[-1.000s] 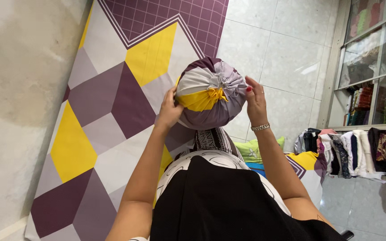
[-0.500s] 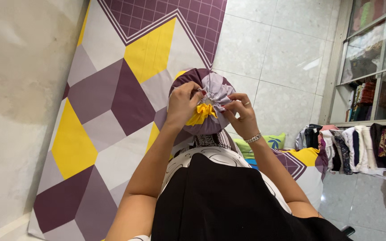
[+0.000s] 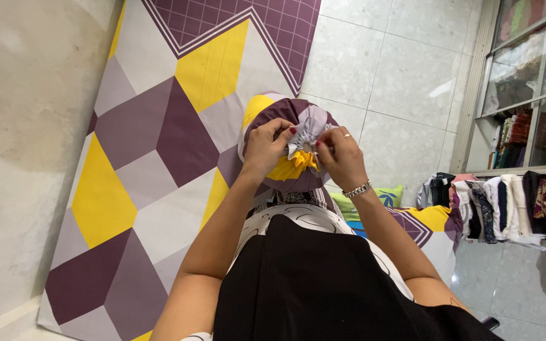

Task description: The person inserts a pillow insert into a purple and yellow pillowcase, ties the drawstring closure, and places it on a mattress. They then insert a second insert into a green pillowcase, tie it, and place it beside the first. Finally, they pick up and reposition a leopard-print pillow.

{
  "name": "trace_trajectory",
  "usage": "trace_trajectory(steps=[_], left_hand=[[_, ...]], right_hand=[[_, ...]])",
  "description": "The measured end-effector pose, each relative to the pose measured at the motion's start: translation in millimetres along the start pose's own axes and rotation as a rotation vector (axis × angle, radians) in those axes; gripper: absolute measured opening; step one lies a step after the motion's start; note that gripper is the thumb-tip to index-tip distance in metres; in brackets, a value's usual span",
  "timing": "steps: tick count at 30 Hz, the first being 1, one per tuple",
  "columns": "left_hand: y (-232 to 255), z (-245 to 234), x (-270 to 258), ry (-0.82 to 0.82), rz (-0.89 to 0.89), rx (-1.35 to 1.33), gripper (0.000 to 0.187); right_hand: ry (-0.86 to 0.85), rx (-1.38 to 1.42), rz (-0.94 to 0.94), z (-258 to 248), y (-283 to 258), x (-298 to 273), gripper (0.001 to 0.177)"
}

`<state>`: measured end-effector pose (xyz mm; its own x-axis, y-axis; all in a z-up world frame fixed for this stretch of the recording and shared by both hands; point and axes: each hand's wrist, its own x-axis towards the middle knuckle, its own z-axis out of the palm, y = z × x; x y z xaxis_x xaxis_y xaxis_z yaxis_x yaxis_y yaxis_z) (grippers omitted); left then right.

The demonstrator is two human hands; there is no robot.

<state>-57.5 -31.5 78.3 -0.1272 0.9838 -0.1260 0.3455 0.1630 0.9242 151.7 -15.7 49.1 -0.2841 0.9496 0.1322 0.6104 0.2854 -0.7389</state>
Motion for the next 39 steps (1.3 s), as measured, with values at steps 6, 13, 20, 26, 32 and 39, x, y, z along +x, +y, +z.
trace_trajectory(steps=[6, 13, 20, 26, 32, 39], left_hand=[[-25, -11, -4, -0.173, 0.247, -0.274, 0.035], [-72, 1, -13, 0.518, 0.389, -0.171, 0.031], [-187, 38, 25, 0.259, 0.182, 0.243, 0.064], [-285, 41, 35, 0.059, -0.333, 0.616, 0.071], [-318, 92, 65, 0.029, -0.22, 0.103, 0.064], [-287, 108, 33, -0.291, -0.942, -0.38, 0.094]], right_hand=[[0.128, -0.105, -0.249, -6, 12, -18, 0.057], [0.091, 0.007, -0.192, 20, 30, -30, 0.084], [0.281, -0.096, -0.049, 40, 107, -11, 0.038], [0.467, -0.011, -0.029, 27, 165, -9, 0.036], [0.48, 0.015, 0.226, 16, 167, 26, 0.03], [0.521, 0.892, 0.077, -36, 76, 46, 0.03]])
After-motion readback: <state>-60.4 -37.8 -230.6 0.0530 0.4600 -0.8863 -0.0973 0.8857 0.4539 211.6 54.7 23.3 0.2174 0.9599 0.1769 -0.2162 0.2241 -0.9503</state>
